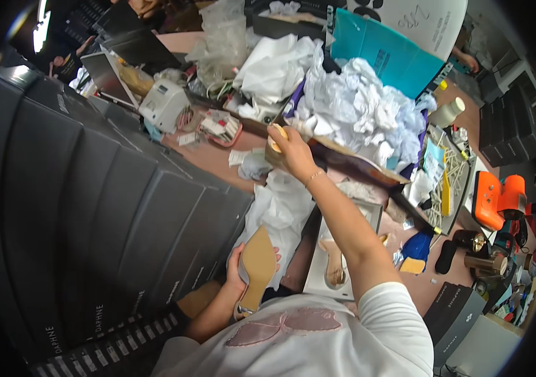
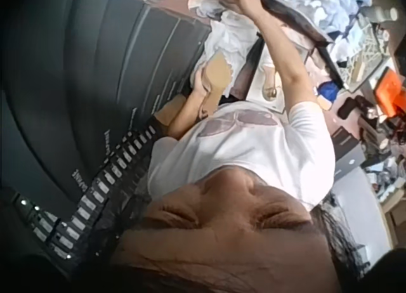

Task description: Inspecting, cleaning, and packaging high-heeled shoes into branded boxes.

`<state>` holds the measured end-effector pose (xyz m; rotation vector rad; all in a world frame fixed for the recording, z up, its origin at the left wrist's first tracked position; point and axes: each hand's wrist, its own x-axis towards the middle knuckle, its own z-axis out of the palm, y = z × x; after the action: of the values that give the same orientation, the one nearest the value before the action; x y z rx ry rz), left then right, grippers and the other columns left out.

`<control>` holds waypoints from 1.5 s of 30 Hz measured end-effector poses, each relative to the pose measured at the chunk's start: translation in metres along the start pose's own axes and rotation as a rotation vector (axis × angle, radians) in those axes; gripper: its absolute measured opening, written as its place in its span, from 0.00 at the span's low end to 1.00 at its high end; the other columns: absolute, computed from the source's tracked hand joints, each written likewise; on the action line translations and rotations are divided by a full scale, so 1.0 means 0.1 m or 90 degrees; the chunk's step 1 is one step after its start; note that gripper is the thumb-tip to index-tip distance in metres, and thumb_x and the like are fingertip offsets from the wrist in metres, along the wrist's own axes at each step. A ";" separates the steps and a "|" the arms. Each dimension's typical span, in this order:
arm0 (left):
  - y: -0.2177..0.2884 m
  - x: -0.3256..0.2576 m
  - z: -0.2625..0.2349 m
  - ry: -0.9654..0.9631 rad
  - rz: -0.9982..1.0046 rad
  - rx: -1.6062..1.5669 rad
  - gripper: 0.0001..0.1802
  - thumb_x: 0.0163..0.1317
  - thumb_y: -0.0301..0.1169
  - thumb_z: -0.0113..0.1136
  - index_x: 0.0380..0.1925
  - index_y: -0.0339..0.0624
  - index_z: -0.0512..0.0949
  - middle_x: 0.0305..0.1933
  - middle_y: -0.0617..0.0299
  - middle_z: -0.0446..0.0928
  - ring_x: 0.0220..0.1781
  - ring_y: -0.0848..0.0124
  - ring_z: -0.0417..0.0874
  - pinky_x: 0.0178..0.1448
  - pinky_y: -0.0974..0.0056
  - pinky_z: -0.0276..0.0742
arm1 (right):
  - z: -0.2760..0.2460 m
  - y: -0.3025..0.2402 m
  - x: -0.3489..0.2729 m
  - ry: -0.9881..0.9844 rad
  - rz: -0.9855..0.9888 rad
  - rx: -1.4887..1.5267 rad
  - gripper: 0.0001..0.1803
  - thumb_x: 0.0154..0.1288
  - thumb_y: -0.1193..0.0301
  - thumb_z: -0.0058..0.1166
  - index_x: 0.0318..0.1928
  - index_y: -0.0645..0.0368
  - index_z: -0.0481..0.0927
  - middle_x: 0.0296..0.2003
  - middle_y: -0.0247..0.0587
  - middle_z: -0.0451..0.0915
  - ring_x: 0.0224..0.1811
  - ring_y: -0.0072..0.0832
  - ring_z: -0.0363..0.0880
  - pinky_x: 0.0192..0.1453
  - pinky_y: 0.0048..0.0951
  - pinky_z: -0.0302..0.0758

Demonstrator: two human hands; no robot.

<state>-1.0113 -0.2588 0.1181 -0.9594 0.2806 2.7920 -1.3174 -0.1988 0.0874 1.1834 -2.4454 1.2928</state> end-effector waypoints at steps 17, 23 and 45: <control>-0.94 0.22 0.63 -0.105 -0.168 0.348 0.31 0.67 0.48 0.42 0.66 0.44 0.60 0.60 0.55 0.70 0.59 0.66 0.74 0.60 0.60 0.72 | -1.52 -1.39 -2.46 -0.092 0.166 -0.066 0.07 0.61 0.65 0.53 0.32 0.54 0.73 0.27 0.39 0.75 0.27 0.37 0.79 0.23 0.40 0.72; -1.09 0.16 0.91 -0.169 -0.149 0.448 0.32 0.66 0.48 0.42 0.67 0.45 0.58 0.61 0.57 0.69 0.61 0.66 0.72 0.63 0.60 0.70 | -1.76 -1.82 -2.75 -0.107 0.207 -0.017 0.11 0.63 0.69 0.51 0.45 0.56 0.73 0.25 0.44 0.78 0.26 0.41 0.80 0.27 0.38 0.76; -0.95 0.13 0.66 -0.125 -0.140 0.416 0.30 0.68 0.51 0.38 0.62 0.42 0.64 0.54 0.58 0.74 0.52 0.69 0.77 0.56 0.65 0.72 | -1.58 -1.72 -2.27 -0.119 0.037 -0.126 0.27 0.59 0.67 0.48 0.61 0.42 0.68 0.26 0.37 0.80 0.27 0.37 0.82 0.24 0.40 0.75</control>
<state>-1.0389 -0.1504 0.1496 -0.5160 0.9174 2.3134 -1.0797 -0.0048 0.1961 1.2387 -2.6831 0.9650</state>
